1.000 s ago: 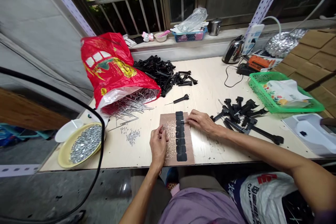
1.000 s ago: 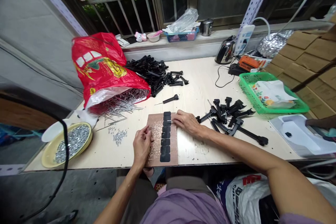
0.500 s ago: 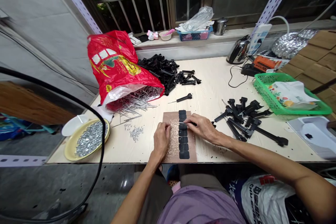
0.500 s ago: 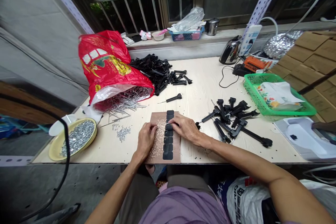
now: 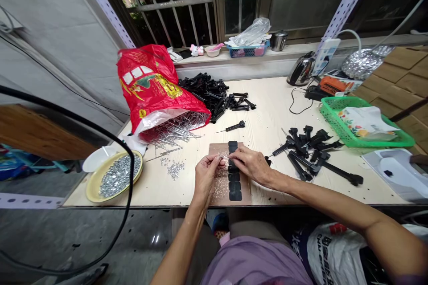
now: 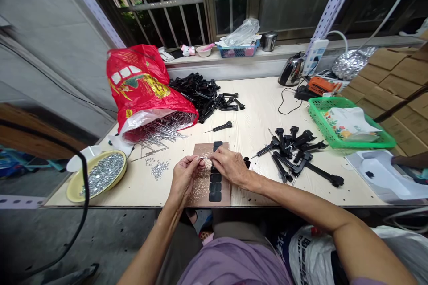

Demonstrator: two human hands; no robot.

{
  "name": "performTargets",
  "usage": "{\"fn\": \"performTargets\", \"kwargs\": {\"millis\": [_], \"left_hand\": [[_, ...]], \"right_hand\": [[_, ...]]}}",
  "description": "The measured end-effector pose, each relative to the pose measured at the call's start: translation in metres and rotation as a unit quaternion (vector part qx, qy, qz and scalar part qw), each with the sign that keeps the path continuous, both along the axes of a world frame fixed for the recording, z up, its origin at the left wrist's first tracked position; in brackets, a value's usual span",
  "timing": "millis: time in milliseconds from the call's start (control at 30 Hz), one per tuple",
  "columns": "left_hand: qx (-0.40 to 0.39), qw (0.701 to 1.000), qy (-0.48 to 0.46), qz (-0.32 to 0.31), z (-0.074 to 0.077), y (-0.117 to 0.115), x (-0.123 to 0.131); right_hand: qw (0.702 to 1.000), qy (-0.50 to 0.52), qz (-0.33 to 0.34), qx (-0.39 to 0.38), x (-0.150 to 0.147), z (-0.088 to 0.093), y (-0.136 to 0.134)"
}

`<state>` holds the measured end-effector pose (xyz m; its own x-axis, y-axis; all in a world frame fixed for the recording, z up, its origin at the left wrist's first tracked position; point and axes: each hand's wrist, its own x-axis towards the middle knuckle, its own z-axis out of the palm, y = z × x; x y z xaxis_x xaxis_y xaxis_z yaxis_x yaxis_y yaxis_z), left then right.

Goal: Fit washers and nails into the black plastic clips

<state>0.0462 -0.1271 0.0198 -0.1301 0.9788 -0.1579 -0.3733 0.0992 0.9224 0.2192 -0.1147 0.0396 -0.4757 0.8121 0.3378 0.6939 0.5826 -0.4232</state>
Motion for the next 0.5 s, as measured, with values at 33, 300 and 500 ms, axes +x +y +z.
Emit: {"fn": "performTargets", "kwargs": {"millis": [33,300,500], "left_hand": [[0.011,1.0,0.014,0.003,-0.0006,-0.0002,-0.0002],[0.01,0.998,0.053,-0.028,-0.0027,0.0002,-0.0027],[-0.007,0.997,0.042,-0.067,-0.0003,-0.0012,-0.004]], "right_hand": [[1.0,-0.007,-0.003,0.005,-0.0001,0.0009,-0.0013],[0.996,-0.063,-0.019,0.062,-0.002,0.0042,-0.0068],[0.982,-0.118,-0.016,0.149,0.0034,0.0078,-0.0073]]}}
